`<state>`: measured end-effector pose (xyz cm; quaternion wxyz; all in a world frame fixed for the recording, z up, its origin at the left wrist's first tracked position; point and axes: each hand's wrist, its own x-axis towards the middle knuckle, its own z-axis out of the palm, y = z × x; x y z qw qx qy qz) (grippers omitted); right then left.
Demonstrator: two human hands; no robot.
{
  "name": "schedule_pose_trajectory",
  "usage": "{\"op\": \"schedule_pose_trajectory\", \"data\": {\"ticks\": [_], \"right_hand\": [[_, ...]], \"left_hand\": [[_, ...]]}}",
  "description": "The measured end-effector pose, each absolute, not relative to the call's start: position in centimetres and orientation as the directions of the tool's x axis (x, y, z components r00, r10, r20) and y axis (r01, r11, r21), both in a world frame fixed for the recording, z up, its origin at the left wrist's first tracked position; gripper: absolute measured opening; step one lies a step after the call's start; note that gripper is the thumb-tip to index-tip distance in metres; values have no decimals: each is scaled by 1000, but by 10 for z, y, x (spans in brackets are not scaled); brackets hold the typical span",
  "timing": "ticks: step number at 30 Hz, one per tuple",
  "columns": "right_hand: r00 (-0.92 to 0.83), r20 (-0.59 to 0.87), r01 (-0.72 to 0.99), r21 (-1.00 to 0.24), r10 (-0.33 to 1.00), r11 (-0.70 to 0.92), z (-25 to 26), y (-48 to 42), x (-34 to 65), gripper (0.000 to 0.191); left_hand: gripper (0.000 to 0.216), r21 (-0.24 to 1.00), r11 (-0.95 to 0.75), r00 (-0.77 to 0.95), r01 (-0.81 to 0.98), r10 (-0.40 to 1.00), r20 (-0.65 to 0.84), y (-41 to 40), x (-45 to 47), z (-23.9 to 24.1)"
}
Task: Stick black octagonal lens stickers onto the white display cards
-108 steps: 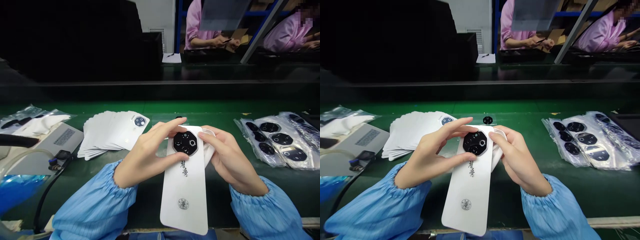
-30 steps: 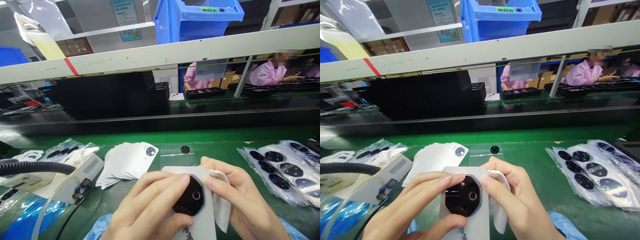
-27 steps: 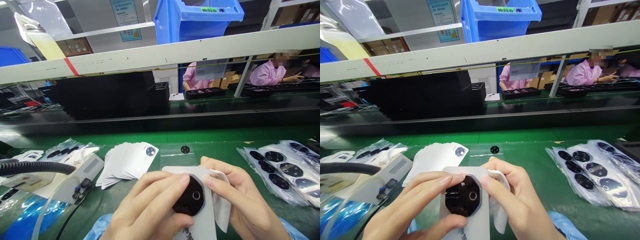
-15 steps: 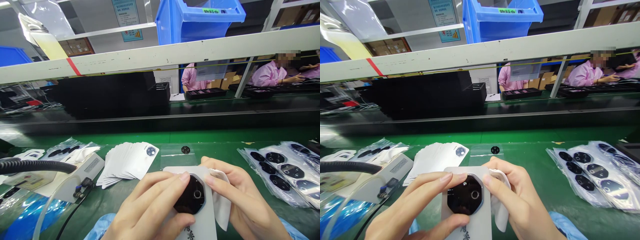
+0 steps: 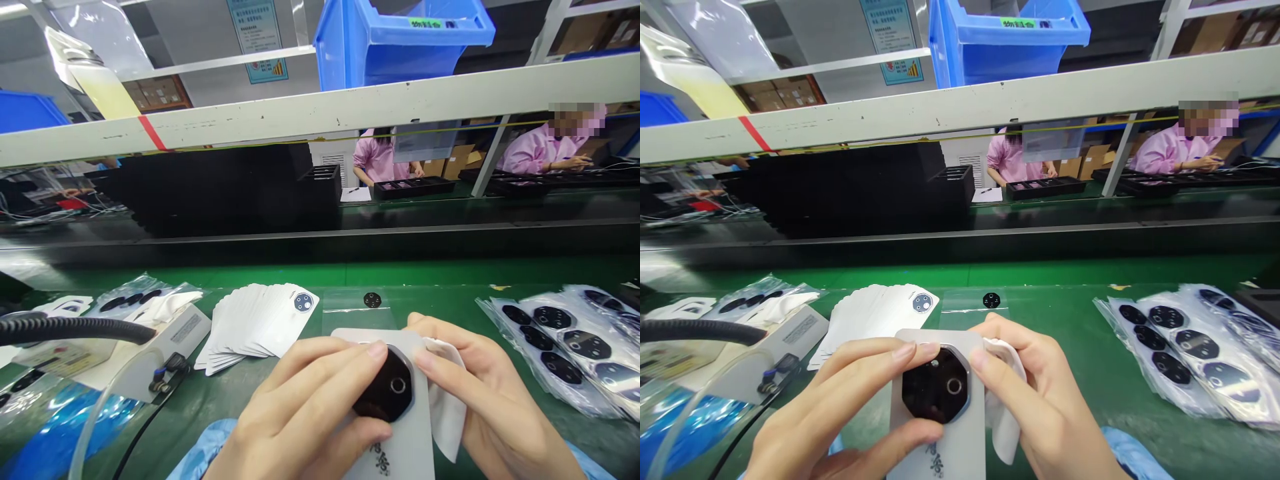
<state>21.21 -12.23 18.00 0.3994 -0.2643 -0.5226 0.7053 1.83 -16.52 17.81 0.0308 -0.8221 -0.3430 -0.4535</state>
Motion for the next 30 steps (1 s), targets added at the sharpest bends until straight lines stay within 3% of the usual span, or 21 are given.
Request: {"op": "schedule_pose_trajectory", "data": {"ticks": [11, 18, 26, 30], "right_hand": [[-538, 40, -303, -941, 842, -149, 181, -123, 212, 27], [-513, 51, -323, -936, 857, -138, 177, -121, 211, 26], [-499, 85, -242, -969, 862, -44, 173, -118, 211, 31], [-467, 148, -124, -987, 872, 102, 167, -111, 211, 29]], "left_hand": [[82, 267, -779, 342, 567, 517, 785, -163, 18, 177], [79, 298, -785, 349, 543, 534, 770, -162, 18, 177], [74, 293, -777, 344, 557, 537, 770, -160, 18, 176], [71, 281, -747, 349, 602, 563, 750, -158, 18, 174]]}}
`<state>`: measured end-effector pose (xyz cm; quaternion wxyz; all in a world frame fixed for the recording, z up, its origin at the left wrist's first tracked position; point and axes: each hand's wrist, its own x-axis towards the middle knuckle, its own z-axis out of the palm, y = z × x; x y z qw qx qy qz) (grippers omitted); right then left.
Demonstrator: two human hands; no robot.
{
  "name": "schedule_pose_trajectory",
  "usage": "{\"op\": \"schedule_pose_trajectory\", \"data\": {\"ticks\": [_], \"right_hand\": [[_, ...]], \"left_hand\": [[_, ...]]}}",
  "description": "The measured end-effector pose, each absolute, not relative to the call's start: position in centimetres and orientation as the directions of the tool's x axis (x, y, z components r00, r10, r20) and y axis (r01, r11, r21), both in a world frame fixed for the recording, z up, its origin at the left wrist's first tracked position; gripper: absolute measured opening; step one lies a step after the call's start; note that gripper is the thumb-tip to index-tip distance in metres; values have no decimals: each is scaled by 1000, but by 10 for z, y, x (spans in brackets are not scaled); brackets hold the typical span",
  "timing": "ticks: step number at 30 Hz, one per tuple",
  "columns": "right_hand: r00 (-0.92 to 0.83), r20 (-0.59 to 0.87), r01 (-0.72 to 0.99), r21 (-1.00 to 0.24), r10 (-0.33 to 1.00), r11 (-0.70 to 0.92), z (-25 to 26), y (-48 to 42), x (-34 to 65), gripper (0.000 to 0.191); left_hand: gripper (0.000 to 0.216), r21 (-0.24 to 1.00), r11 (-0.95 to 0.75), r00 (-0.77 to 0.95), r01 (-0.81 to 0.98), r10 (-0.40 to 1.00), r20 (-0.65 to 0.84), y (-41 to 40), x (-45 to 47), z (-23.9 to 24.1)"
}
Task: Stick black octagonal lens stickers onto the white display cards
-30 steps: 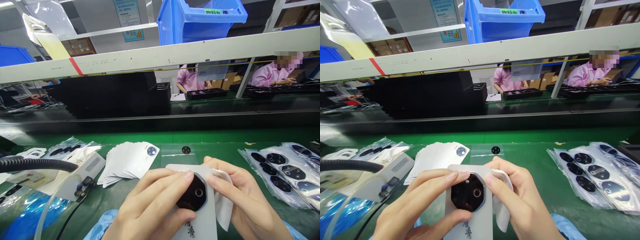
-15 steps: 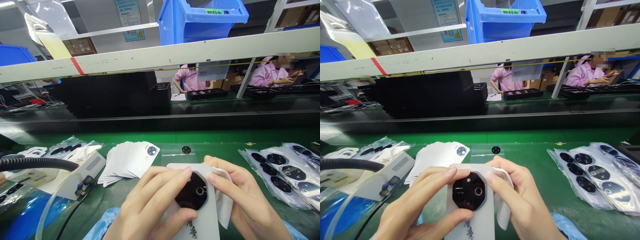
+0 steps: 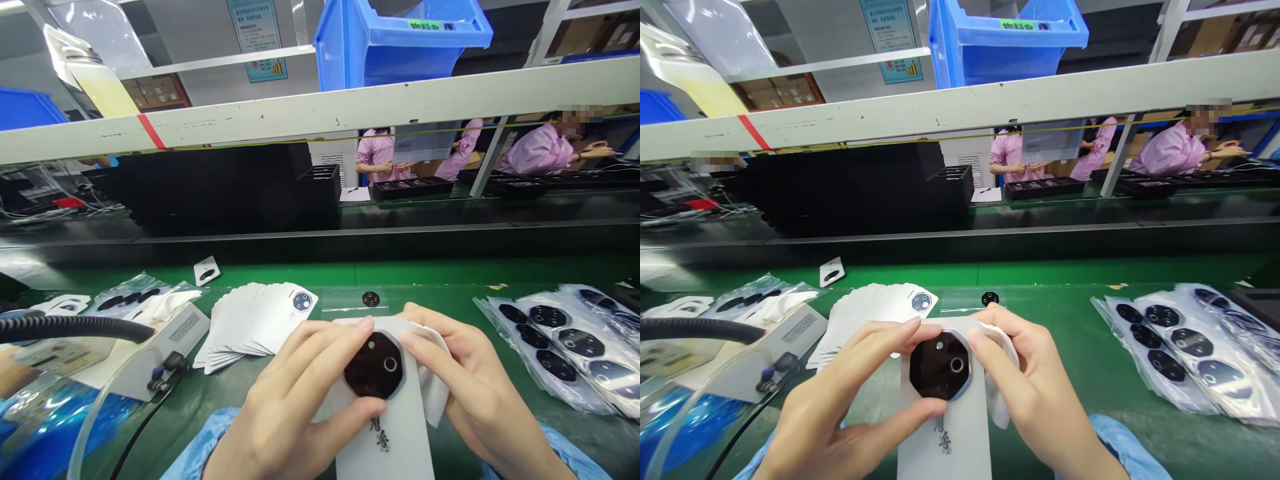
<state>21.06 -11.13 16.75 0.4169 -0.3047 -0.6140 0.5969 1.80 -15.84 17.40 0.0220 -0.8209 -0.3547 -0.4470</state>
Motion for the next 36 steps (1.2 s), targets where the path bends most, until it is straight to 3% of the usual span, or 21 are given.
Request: {"op": "schedule_pose_trajectory", "data": {"ticks": [3, 9, 15, 21, 26, 36], "right_hand": [[-437, 202, 0, -974, 876, 224, 166, -104, 209, 26], [-429, 191, 46, -971, 883, 233, 159, -89, 204, 20], [-459, 91, -60, -996, 884, 72, 153, -81, 199, 20], [-479, 27, -105, -994, 878, -27, 152, -79, 194, 21], [-491, 24, -125, -991, 871, -43, 151, -80, 194, 22], [-501, 14, -172, -981, 865, -84, 151, -83, 192, 22]], "left_hand": [[69, 264, -719, 367, 642, 592, 717, -155, 18, 173], [72, 333, -644, 327, 689, 686, 649, -144, 15, 167], [70, 683, -487, 198, 544, 866, 459, -133, 9, 168], [49, 955, -242, 126, 172, 967, 222, -124, 0, 176], [39, 979, -200, 79, -23, 976, 202, -118, -9, 175], [30, 952, -190, -5, -239, 981, 195, -118, 1, 173]]}}
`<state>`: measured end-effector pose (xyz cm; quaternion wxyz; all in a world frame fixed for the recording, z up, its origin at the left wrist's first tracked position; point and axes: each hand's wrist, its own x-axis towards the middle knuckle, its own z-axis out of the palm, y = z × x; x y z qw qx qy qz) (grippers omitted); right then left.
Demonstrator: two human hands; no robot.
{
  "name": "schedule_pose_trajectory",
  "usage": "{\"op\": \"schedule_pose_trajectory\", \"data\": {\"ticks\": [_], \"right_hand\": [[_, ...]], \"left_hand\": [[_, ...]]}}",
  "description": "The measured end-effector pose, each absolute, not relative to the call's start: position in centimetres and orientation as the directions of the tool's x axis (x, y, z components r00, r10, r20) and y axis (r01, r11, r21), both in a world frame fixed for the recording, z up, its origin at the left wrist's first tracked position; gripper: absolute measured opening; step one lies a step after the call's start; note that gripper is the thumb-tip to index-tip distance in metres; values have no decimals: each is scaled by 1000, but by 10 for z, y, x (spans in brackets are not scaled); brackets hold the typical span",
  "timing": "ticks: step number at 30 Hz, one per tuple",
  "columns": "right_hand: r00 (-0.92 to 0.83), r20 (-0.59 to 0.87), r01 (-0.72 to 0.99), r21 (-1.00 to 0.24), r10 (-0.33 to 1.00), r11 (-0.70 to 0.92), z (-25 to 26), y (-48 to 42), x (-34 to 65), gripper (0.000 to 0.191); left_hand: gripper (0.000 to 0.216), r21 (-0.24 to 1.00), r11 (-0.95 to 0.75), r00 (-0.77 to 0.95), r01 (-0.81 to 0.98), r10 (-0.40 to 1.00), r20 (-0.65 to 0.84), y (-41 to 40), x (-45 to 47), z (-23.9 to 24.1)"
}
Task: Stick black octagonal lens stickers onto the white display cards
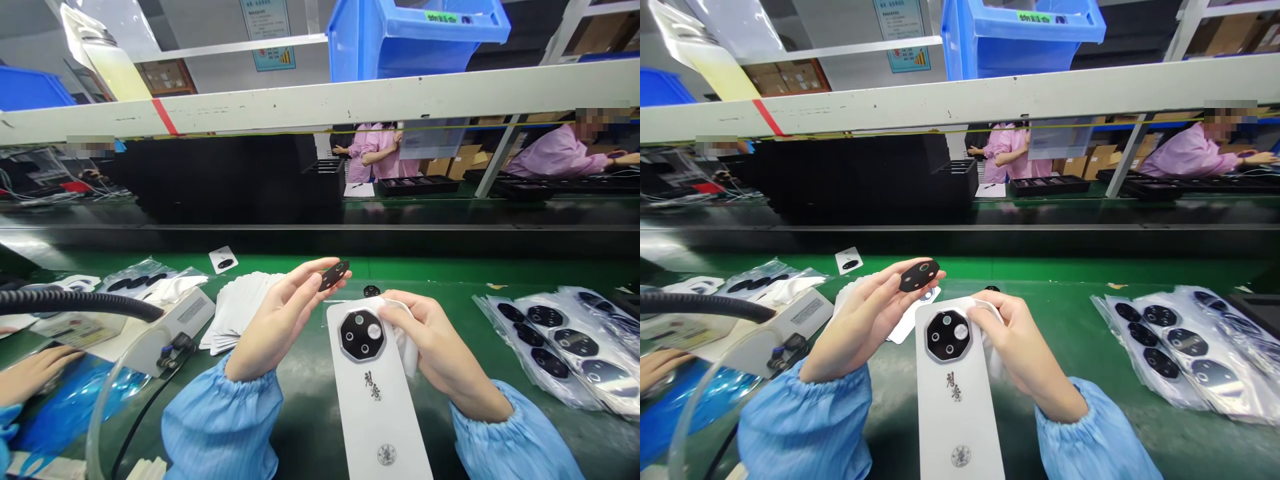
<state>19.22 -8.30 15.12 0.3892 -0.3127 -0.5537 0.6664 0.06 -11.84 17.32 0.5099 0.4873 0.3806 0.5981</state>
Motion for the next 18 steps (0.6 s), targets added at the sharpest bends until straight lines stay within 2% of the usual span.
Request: {"op": "schedule_pose_trajectory", "data": {"ticks": [4, 8, 12, 18], "right_hand": [[-494, -34, -181, -973, 869, -142, 143, -83, 188, 23], [-445, -94, -177, -966, 891, -190, 114, -81, 180, 24], [-382, -140, -164, -962, 914, -216, 72, -81, 175, 26], [-353, -233, -113, -951, 906, -289, 27, -83, 175, 26]], "left_hand": [[35, 878, -112, -78, -465, 993, 85, -115, -2, 150], [39, 744, 20, -1, -667, 1000, -28, -113, -10, 114], [40, 704, 129, 66, -698, 991, -115, -111, -13, 76], [35, 738, 253, 121, -626, 966, -229, -115, -9, 34]]}}
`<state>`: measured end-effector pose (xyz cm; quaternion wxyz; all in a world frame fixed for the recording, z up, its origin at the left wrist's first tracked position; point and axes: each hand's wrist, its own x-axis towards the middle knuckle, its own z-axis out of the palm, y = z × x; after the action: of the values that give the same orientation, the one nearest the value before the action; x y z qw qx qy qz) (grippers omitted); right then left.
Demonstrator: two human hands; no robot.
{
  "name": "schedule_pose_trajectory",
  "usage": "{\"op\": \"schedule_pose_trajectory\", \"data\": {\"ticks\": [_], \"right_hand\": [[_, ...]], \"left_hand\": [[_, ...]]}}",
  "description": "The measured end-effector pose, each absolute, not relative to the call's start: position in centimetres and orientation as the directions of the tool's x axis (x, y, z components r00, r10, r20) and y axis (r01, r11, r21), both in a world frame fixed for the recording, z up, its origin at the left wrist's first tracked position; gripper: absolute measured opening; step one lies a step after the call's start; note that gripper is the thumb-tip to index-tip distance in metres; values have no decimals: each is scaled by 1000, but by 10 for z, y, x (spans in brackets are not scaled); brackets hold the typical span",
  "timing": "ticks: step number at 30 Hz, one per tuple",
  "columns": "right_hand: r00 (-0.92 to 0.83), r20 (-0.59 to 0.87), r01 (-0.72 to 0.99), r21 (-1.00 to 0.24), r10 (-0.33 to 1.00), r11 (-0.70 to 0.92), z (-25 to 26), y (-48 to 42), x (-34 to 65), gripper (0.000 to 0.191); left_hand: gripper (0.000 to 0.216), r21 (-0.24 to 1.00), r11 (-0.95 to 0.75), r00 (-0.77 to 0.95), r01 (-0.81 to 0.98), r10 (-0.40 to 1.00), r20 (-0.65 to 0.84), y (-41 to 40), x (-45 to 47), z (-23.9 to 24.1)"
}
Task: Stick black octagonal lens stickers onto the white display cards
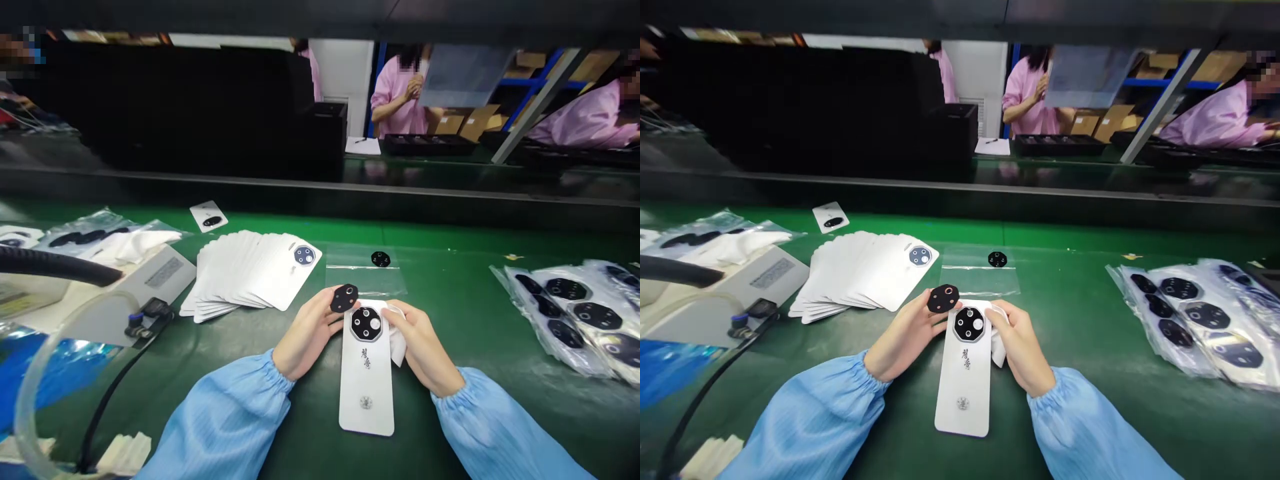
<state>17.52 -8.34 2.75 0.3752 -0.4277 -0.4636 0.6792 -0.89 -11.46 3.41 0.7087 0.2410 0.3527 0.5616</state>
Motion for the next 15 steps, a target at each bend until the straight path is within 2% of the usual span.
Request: {"op": "schedule_pose_trajectory", "data": {"ticks": [4, 10, 15], "right_hand": [[-351, -289, -52, -944, 891, -327, 21, -80, 176, 25], [-347, -262, 138, -964, 900, -227, 22, -77, 178, 27], [-291, -283, 256, -943, 914, -211, 19, -77, 176, 31]], "left_hand": [[34, 720, 286, 124, -632, 955, -271, -113, -9, 28], [30, 728, 287, 133, -623, 956, -263, -113, -8, 33], [29, 722, 327, 178, -610, 944, -278, -118, -7, 38]]}}
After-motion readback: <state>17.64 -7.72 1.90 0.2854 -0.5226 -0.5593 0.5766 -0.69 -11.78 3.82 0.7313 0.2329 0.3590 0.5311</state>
